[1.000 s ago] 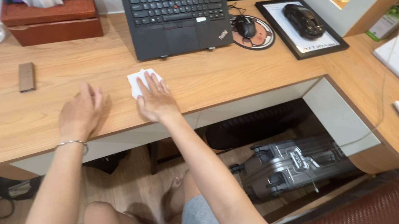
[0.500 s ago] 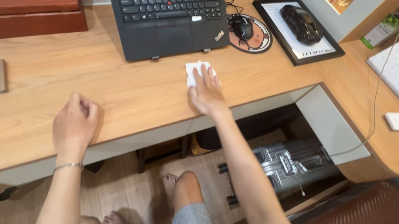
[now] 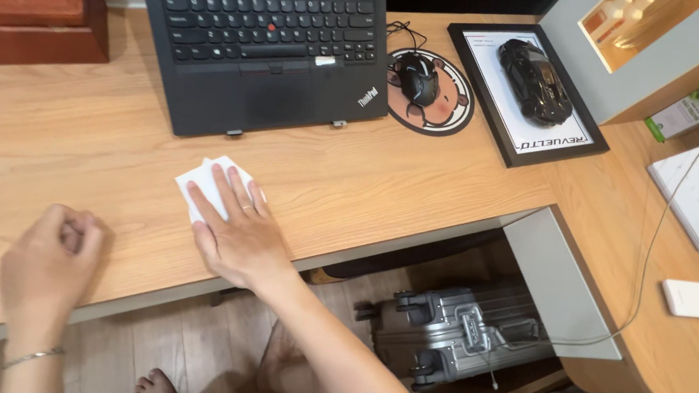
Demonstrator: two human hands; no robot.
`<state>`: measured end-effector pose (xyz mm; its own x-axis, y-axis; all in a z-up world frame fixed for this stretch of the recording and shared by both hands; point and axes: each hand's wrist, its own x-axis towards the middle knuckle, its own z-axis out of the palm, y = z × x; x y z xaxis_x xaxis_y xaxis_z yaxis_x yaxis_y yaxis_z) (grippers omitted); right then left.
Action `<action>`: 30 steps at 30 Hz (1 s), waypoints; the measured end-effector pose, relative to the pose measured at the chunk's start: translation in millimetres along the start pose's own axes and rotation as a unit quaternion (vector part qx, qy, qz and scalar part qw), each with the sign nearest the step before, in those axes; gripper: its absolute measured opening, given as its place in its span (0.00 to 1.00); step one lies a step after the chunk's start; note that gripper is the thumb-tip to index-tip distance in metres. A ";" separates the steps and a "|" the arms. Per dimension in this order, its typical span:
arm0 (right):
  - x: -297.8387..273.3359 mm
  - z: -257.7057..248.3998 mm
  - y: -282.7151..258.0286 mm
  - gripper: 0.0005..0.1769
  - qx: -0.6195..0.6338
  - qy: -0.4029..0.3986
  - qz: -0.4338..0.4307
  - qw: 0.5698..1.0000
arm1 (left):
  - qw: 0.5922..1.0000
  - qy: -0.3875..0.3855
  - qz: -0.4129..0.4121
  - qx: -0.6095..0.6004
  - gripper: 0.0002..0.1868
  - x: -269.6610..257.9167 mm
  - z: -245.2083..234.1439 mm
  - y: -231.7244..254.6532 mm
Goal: The person takes a tissue from a box, wipes the inside of an open desk drawer, then wipes the surface of the desk, a remote, and the edge of the desk before discarding the tissue in a trash can.
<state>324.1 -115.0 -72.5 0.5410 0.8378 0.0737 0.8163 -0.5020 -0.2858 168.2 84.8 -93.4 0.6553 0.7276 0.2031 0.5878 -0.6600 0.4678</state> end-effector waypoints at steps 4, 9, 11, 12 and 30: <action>-17.5 -9.8 41.2 0.33 0.018 0.001 -0.044 0.999 | 0.999 0.024 0.024 0.030 0.17 -0.2 12.6 -19.7; -59.2 -39.6 133.9 0.33 -0.084 -0.005 0.005 0.996 | 0.999 0.023 -0.040 -0.006 0.18 -4.6 30.5 -30.5; -73.5 -57.4 183.3 0.31 -0.103 0.029 -0.015 0.994 | 0.999 0.041 -0.023 0.008 0.18 -9.6 35.3 -27.6; -83.4 -64.6 207.3 0.30 -0.122 0.014 0.011 0.992 | 0.998 0.051 -0.016 0.015 0.18 -12.9 34.4 -24.1; -79.4 -52.0 269.2 0.23 -0.003 0.158 0.227 0.961 | 0.992 0.041 0.088 -0.075 0.10 -76.1 135.9 263.1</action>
